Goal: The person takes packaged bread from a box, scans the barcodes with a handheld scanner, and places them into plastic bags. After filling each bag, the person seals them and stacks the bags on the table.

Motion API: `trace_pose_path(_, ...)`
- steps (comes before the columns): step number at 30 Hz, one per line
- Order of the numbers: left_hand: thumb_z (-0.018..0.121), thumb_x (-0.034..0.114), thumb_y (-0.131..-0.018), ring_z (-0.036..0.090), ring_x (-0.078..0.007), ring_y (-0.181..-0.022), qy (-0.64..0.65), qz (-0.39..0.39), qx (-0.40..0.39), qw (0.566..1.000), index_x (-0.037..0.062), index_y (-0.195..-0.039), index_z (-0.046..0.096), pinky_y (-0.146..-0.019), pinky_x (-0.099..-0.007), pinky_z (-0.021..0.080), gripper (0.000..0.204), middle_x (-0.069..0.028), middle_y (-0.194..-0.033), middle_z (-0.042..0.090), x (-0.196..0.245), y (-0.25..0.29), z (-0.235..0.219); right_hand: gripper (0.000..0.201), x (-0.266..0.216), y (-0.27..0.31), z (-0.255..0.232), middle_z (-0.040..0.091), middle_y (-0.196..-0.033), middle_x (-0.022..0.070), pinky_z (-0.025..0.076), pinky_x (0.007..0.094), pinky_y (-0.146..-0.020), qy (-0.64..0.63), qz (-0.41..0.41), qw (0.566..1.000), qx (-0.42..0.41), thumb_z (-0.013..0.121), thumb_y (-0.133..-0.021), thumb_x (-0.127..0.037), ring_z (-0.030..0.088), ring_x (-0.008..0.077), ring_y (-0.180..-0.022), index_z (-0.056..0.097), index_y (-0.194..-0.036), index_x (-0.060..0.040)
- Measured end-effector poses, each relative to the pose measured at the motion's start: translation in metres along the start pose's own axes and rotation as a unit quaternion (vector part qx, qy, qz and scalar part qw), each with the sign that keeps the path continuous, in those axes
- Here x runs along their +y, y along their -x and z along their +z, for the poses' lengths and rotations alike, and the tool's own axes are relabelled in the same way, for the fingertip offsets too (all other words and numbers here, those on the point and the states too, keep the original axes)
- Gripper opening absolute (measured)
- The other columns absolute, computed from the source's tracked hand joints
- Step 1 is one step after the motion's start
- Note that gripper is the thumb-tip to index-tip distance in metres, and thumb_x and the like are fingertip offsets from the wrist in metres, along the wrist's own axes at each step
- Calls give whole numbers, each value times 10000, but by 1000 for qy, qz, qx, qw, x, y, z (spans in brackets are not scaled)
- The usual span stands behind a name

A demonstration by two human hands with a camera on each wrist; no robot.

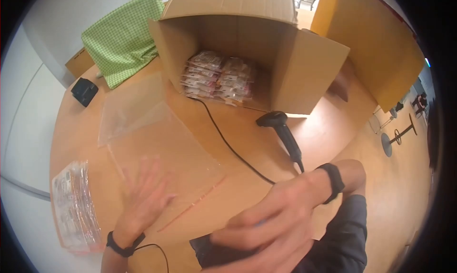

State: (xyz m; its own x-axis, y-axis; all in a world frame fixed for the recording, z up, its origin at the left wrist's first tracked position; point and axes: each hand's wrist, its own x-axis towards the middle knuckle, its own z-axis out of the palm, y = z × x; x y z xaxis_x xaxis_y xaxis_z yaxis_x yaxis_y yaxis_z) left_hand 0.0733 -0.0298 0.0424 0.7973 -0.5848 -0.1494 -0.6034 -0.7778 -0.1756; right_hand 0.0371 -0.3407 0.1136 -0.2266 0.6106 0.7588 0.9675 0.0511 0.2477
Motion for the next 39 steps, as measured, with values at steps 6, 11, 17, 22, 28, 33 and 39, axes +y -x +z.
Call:
trace_pose_path(6,718,502,-920,293,-551,-1476,165,98,-25,981,164,-1529,471,-1108,-693,369,740,-241,-1637,319,30,-41,4,331,83,48,-7,721,-997,201,576,472,-732,187,481,846,-134,646,-950,-216,684,404,-904,645,-1195,6)
trace_pose_path(11,748,533,-862,443,-526,-1345,124,183,-6,975,74,-1417,534,-1029,-527,516,752,-297,-1477,439,39,-45,-4,323,195,103,5,739,-1020,199,567,540,-831,293,605,703,-233,673,-945,-253,702,440,-960,678,-1192,-46)
trace_pose_path(17,759,527,-848,541,-474,-1207,115,219,7,969,5,-1337,577,-905,-492,574,738,-307,-1342,526,48,-32,-5,206,230,137,20,699,-1102,239,565,540,-804,210,639,702,-234,638,-936,-160,699,438,-931,650,-1072,-5)
trace_pose_path(22,646,655,-918,621,-423,-1162,327,181,10,927,-25,-1359,557,-934,-506,563,815,-309,-1360,542,30,-56,-2,135,187,100,26,679,-1074,234,579,502,-765,167,513,840,67,646,-910,-12,675,463,-883,567,-1018,6)
trace_pose_path(28,411,624,-1061,633,-274,-1249,959,73,-102,253,-10,-1466,479,-1073,-453,518,756,-167,-1379,632,-12,-93,-6,156,56,46,49,683,-1233,236,616,413,-781,136,294,939,-120,692,-881,-22,725,394,-1028,578,-978,19)
trace_pose_path(33,631,236,-1059,637,-158,-1198,920,54,-20,388,-2,-1446,508,-1040,-353,525,471,-94,-1346,647,-28,-89,9,273,11,28,48,719,-1117,188,597,385,-739,171,419,880,-146,822,-742,-50,725,344,-961,652,-949,2)
trace_pose_path(39,596,229,-1077,637,-144,-1181,911,79,-22,405,-16,-1431,518,-1039,-332,516,437,-88,-1334,650,-24,-92,8,384,-22,93,-2,702,-1008,154,552,401,-686,446,619,631,-137,792,-887,-211,692,316,-815,617,-1167,-15)
